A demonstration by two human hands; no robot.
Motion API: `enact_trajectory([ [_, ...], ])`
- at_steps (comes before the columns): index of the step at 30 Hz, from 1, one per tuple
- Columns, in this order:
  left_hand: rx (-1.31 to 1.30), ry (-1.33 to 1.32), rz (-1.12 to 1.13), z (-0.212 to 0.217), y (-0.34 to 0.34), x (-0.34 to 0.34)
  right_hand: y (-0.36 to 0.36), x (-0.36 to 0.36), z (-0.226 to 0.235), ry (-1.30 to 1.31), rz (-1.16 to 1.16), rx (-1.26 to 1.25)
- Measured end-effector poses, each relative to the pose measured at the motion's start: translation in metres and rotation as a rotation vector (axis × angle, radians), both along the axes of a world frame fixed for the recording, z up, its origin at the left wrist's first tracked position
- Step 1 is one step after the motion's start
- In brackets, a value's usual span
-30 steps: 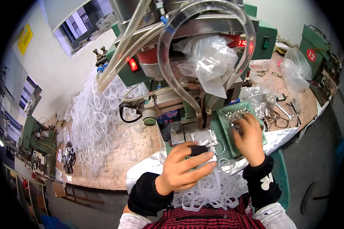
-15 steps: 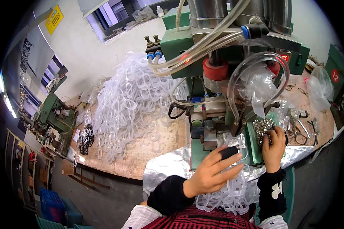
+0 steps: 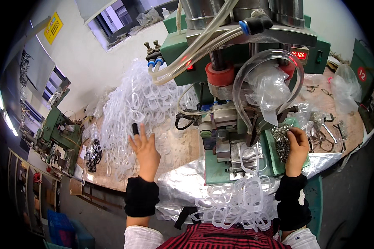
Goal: The person repeatedly picks up clear plastic loops and small metal components, places them into a machine, and operates the machine to process them. The person then removes the processed items and places them on the table, continuing the cycle.
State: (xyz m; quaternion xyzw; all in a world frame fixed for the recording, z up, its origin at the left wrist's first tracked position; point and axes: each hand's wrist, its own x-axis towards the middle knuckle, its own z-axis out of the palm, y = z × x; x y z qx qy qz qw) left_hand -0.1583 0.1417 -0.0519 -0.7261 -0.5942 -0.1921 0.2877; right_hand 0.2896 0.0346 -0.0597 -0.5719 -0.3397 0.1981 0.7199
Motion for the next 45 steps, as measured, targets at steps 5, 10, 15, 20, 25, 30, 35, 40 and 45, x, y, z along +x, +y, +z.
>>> enact_trajectory([
  [5, -0.085, -0.005, -0.026, -0.063, 0.032, -0.033, -0.022, 0.003, -0.002, -0.152, -0.060, -0.094],
  [10, -0.032, -0.312, -0.161, -0.024, 0.013, -0.001, -0.072, 0.017, -0.011, -0.446, -0.282, -0.131],
  [15, -0.355, -1.368, -0.558, -0.010, 0.009, 0.040, -0.058, -0.023, 0.041, -0.529, -0.064, -0.032],
  [20, -0.429, -1.644, -0.530, -0.011, 0.000, 0.088, -0.008, -0.064, 0.076, -0.627, 0.072, 0.188],
  [25, -0.576, -1.864, -0.571, -0.018, -0.036, 0.102, -0.012, -0.087, 0.072, -0.241, 0.182, 0.054],
  [30, -0.231, -1.697, -0.939, 0.073, -0.070, 0.150, -0.012, -0.085, 0.070, -0.132, 0.264, 0.081],
  [35, 0.123, -1.228, -1.061, 0.147, -0.065, 0.175, -0.012, -0.098, 0.082, 0.094, 0.399, 0.129],
  [40, -0.262, -1.367, -1.212, 0.134, -0.097, 0.177, -0.037, -0.093, 0.105, -0.173, 0.428, 0.043],
  [45, -1.712, -1.727, -0.960, 0.108, -0.132, 0.205, -0.022, -0.030, 0.059, -0.909, 0.110, -0.228],
])
